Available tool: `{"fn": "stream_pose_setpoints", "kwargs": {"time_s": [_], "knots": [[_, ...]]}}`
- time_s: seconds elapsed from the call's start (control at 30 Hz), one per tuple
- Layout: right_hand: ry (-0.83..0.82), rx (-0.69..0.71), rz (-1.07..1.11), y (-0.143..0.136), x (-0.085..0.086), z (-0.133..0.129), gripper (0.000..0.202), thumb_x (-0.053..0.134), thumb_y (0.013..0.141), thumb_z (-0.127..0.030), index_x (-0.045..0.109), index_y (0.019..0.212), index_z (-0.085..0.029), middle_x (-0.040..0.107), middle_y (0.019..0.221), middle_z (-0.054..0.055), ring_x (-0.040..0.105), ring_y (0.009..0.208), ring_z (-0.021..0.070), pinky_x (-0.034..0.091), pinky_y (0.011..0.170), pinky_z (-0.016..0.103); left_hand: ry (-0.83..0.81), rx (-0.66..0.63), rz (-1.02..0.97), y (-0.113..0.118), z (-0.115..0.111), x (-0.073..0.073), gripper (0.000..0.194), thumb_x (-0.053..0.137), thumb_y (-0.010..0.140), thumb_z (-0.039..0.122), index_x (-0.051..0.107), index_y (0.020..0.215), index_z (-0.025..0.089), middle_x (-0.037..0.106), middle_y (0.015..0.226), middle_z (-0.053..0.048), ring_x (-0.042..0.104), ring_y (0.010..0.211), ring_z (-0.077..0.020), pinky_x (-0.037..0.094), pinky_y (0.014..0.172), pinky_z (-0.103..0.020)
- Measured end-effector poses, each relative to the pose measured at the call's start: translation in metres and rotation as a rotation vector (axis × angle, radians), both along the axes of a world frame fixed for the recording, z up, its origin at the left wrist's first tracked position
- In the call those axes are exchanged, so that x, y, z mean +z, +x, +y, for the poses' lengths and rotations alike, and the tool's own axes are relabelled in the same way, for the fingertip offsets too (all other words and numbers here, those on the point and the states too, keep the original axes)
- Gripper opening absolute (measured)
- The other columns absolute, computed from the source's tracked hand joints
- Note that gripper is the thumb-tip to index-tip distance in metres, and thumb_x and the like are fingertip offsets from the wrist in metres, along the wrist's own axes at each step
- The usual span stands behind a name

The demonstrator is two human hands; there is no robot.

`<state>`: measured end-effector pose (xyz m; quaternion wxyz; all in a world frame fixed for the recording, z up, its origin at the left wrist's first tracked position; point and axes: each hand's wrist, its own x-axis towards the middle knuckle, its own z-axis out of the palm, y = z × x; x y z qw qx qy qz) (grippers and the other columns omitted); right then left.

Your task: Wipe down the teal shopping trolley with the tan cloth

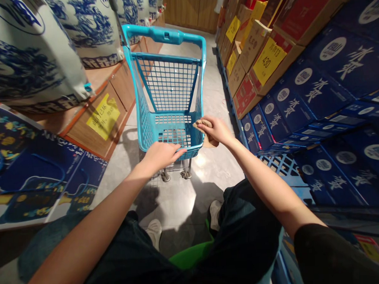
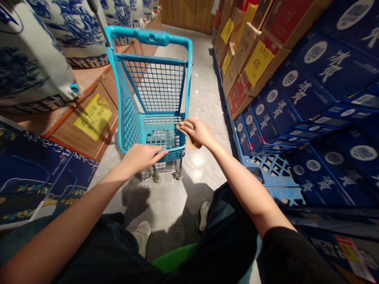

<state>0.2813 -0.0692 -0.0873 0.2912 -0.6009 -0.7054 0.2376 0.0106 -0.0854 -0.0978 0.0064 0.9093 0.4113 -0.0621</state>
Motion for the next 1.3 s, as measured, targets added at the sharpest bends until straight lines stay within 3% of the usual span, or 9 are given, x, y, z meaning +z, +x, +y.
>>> {"fn": "stream_pose_setpoints", "kwargs": {"time_s": [0.13, 0.23, 0.3, 0.5, 0.7, 0.77, 0.97, 1.17, 1.3], "knots": [[-0.209, 0.286, 0.0, 0.005, 0.007, -0.006, 0.042, 0.075, 0.091, -0.058, 0.075, 0.095, -0.016, 0.072, 0.086, 0.002, 0.062, 0.082, 0.0192, 0.044, 0.076, 0.03, 0.004, 0.005, 0.009, -0.001, -0.002, 0.0, 0.057, 0.037, 0.118, 0.055, 0.084, 0.117, 0.021, 0.088, 0.11, -0.013, 0.084, 0.106, -0.0346, 0.05, 0.071, -0.035], [-0.291, 0.407, 0.025, 0.011, 0.009, -0.01, 0.047, 0.077, 0.088, -0.061, 0.077, 0.098, -0.015, 0.072, 0.086, 0.001, 0.06, 0.079, 0.0176, 0.044, 0.074, 0.03, -0.002, 0.006, -0.007, -0.001, -0.002, -0.001, 0.058, 0.037, 0.118, 0.055, 0.084, 0.117, 0.021, 0.088, 0.109, -0.013, 0.084, 0.105, -0.0341, 0.049, 0.071, -0.035], [-0.239, 0.373, 0.019, 0.012, 0.007, -0.009, 0.047, 0.075, 0.091, -0.061, 0.078, 0.101, -0.015, 0.075, 0.092, 0.004, 0.064, 0.084, 0.0198, 0.045, 0.076, 0.03, -0.007, 0.006, -0.025, -0.002, -0.001, -0.001, 0.058, 0.037, 0.118, 0.056, 0.084, 0.116, 0.021, 0.088, 0.109, -0.014, 0.083, 0.104, -0.0342, 0.049, 0.071, -0.035], [0.035, -0.018, -0.137, 0.007, 0.002, -0.001, 0.034, 0.065, 0.105, -0.047, 0.079, 0.126, -0.023, 0.082, 0.122, 0.01, 0.073, 0.109, 0.0312, 0.047, 0.087, 0.036, -0.026, 0.012, -0.042, 0.0, 0.001, -0.001, 0.057, 0.04, 0.117, 0.055, 0.085, 0.113, 0.021, 0.088, 0.11, -0.015, 0.083, 0.103, -0.0348, 0.051, 0.074, -0.036], [-0.171, 0.332, -0.086, 0.009, 0.005, -0.009, 0.042, 0.07, 0.097, -0.06, 0.076, 0.096, -0.018, 0.078, 0.089, 0.004, 0.066, 0.083, 0.0217, 0.045, 0.077, 0.031, -0.013, 0.004, -0.046, -0.002, -0.002, -0.001, 0.056, 0.039, 0.117, 0.055, 0.084, 0.116, 0.021, 0.088, 0.11, -0.014, 0.083, 0.104, -0.0342, 0.05, 0.073, -0.036], [-0.149, 0.317, -0.019, 0.009, 0.002, -0.007, 0.047, 0.07, 0.096, -0.064, 0.076, 0.097, -0.018, 0.079, 0.092, 0.004, 0.067, 0.086, 0.0227, 0.047, 0.079, 0.032, -0.015, 0.008, -0.047, -0.002, -0.001, -0.001, 0.057, 0.039, 0.117, 0.055, 0.084, 0.114, 0.021, 0.088, 0.109, -0.014, 0.083, 0.103, -0.034, 0.051, 0.074, -0.036], [0.036, 0.023, 0.032, 0.003, -0.004, 0.007, 0.035, 0.065, 0.102, -0.05, 0.079, 0.115, -0.021, 0.083, 0.114, 0.008, 0.072, 0.105, 0.0282, 0.051, 0.09, 0.036, -0.019, 0.005, -0.02, 0.0, 0.0, 0.0, 0.058, 0.037, 0.118, 0.055, 0.084, 0.114, 0.021, 0.088, 0.111, -0.014, 0.083, 0.105, -0.0359, 0.052, 0.075, -0.037], [-0.306, 0.343, 0.106, 0.009, 0.005, 0.003, 0.055, 0.081, 0.081, -0.067, 0.077, 0.096, -0.014, 0.073, 0.085, 0.002, 0.061, 0.08, 0.0182, 0.046, 0.076, 0.03, -0.027, 0.012, -0.027, -0.002, -0.001, -0.001, 0.059, 0.036, 0.117, 0.055, 0.084, 0.116, 0.02, 0.088, 0.11, -0.015, 0.083, 0.106, -0.0368, 0.052, 0.074, -0.037], [-0.272, 0.303, 0.174, 0.008, 0.001, 0.002, 0.05, 0.078, 0.085, -0.065, 0.076, 0.095, -0.016, 0.074, 0.087, 0.003, 0.062, 0.081, 0.0184, 0.047, 0.076, 0.03, -0.017, 0.009, -0.063, -0.003, 0.001, -0.005, 0.057, 0.038, 0.116, 0.055, 0.084, 0.111, 0.021, 0.088, 0.108, -0.015, 0.084, 0.104, -0.036, 0.053, 0.075, -0.037]]}}
